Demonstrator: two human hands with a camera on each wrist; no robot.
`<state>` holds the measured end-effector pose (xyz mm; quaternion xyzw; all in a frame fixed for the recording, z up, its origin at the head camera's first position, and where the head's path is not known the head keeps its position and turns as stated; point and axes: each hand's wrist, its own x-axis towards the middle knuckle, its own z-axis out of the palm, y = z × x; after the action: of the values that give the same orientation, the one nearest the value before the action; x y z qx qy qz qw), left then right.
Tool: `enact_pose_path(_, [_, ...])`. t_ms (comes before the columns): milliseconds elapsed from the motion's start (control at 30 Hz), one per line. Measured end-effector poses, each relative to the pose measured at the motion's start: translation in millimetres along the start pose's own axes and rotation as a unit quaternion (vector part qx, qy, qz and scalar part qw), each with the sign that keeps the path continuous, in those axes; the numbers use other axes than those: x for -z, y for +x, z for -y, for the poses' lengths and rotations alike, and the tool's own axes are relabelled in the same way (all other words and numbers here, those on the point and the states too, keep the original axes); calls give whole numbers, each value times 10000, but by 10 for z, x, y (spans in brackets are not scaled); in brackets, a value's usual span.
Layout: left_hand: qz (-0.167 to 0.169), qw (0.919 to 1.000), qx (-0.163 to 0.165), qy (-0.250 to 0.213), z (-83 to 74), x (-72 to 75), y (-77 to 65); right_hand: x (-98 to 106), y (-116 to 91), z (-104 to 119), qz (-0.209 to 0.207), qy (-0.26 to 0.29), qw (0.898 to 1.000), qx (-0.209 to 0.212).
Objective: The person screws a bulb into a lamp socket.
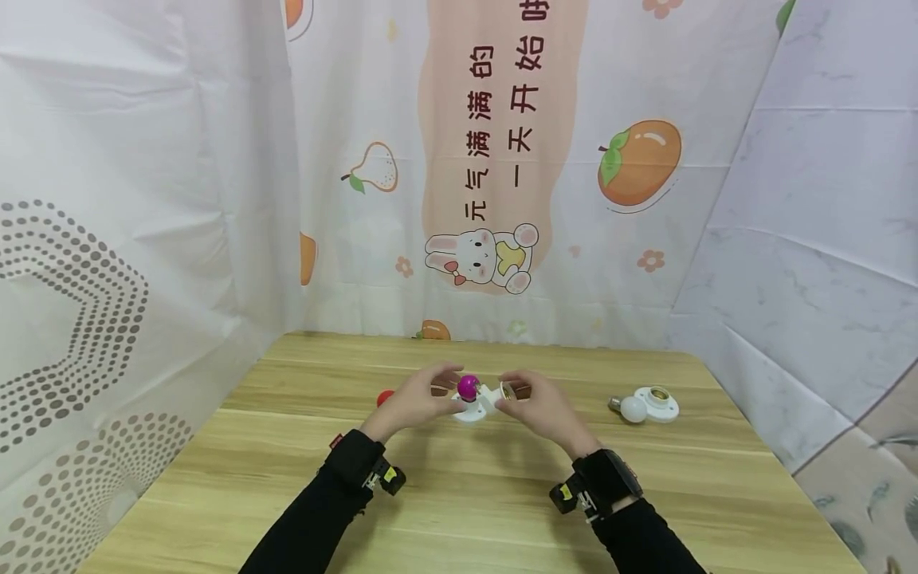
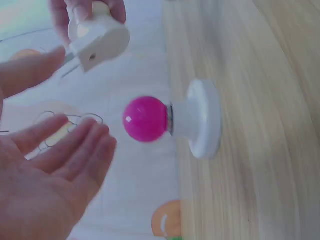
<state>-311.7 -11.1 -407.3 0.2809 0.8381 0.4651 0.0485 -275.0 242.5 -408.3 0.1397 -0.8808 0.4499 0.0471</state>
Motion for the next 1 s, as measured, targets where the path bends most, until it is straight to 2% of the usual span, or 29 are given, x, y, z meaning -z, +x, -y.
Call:
enact_pose_path(167, [26,9961,-408,-783,-89,2,-62,-74,-39,110,64,756,9970,117])
enact_pose_path(333, [-246,9906,-755,-1112,-132,2,-109,-146,-78,212,138,1167,9930,110])
enact_pose_path(433, [-331,9883,-851,-1224,-136,6,-129,-194,-84,237,190,1359,9904,142])
enact_pose_path(600, [-310,9872,-946,-1243,-120,22,-144,-242,-104,264,306,1591,9863,324])
enact_pose_path(767, [-225,9863,-1071,-1236,-132,38,-161,-250,-128,286,384,1550,9864,394])
enact_pose_path(1000, [31,9909,-1034,-858,-172,75,-194,-255,-141,342,449,1519,9861,510])
